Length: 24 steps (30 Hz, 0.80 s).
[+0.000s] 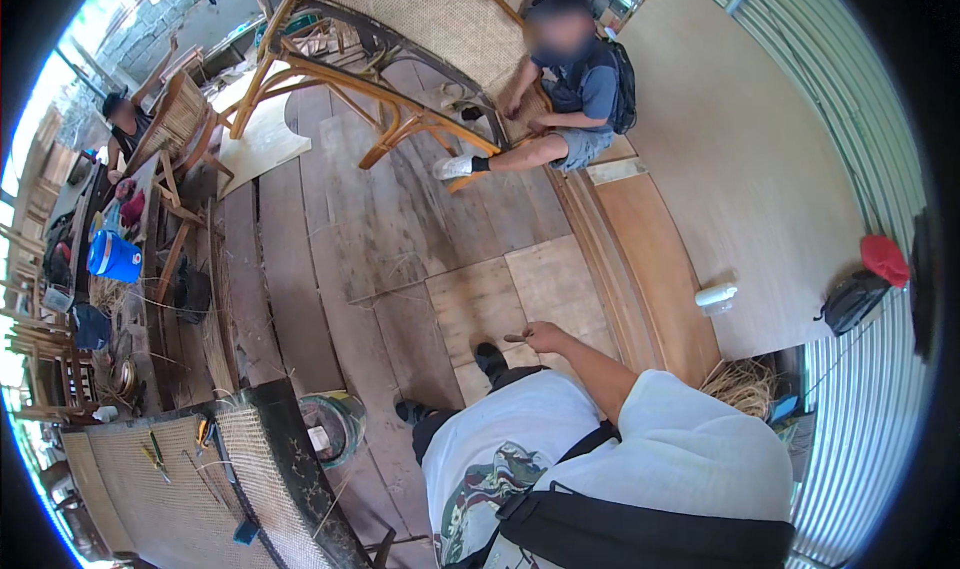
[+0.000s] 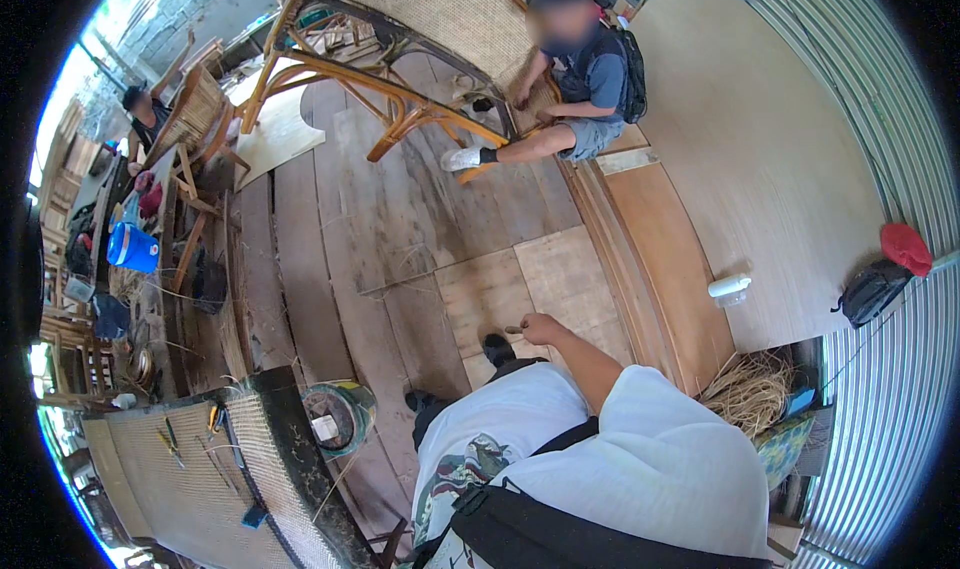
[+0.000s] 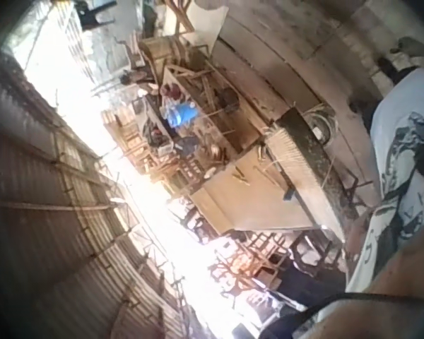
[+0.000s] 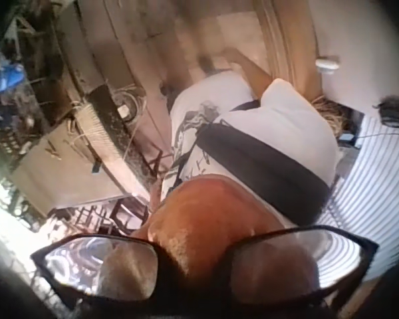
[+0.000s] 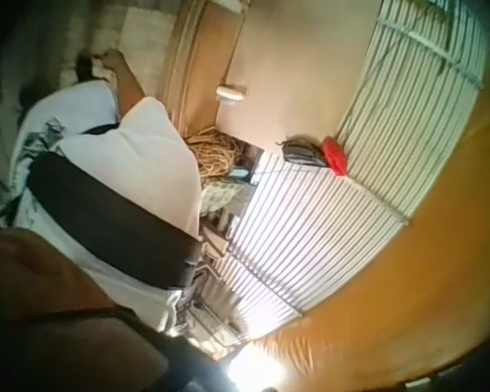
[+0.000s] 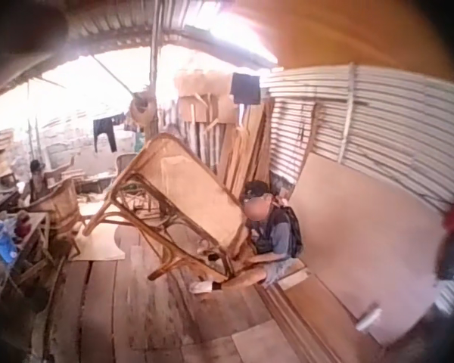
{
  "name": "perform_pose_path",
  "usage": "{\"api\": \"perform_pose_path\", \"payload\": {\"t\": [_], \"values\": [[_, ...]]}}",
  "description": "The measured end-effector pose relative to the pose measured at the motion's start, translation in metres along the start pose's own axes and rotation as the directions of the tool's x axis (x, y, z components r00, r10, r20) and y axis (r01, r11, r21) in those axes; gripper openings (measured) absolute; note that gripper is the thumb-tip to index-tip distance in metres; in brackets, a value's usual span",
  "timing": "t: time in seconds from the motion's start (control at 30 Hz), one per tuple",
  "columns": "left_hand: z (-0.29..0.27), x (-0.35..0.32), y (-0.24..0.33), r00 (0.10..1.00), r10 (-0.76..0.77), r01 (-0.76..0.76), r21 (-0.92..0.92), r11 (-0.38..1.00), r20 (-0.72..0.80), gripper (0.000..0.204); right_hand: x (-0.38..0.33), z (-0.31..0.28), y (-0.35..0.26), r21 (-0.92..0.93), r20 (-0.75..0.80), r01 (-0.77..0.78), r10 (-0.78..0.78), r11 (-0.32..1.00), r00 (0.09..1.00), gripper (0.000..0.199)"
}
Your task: Using a screwdriver and hammer to secure rattan weaving onto a chair frame.
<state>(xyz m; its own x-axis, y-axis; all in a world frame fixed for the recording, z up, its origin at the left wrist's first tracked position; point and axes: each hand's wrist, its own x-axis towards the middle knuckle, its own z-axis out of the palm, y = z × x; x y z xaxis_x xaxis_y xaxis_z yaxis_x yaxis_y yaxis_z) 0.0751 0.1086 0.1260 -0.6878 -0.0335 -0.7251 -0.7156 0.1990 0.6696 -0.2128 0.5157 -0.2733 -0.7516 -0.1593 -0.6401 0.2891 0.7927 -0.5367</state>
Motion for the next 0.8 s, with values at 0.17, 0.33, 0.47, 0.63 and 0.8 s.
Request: {"api": "perform_pose_path", "payload": {"t": [0.17,0.33,0.47,0.63,0.8], "values": [[0.016,0.003,-0.005,0.992,0.025,-0.034,-0.077,0.996,-0.122,0.035,0.013,-0.001,0.012,-0.327,0.187,0.039,0.024,0.944,0.982,0.035],[0.019,-0.004,-0.022,0.967,0.043,-0.087,-0.167,0.982,-0.25,0.041,0.016,0.016,0.044,-0.514,0.287,0.056,0.111,0.856,0.951,0.056],[0.015,-0.008,-0.04,0.946,0.025,-0.111,-0.251,0.962,-0.322,0.046,0.018,0.023,0.05,-0.499,0.329,0.139,0.039,0.855,0.944,0.057],[0.011,-0.014,-0.074,0.915,-0.036,-0.128,-0.371,0.92,-0.403,0.052,0.022,0.041,0.018,-0.494,0.205,0.131,-0.031,0.86,0.978,0.048],[0.011,-0.015,-0.076,0.9,-0.074,-0.167,-0.497,0.851,-0.43,0.059,0.027,0.061,-0.053,-0.496,0.261,0.14,-0.007,0.857,0.965,0.046]]}}
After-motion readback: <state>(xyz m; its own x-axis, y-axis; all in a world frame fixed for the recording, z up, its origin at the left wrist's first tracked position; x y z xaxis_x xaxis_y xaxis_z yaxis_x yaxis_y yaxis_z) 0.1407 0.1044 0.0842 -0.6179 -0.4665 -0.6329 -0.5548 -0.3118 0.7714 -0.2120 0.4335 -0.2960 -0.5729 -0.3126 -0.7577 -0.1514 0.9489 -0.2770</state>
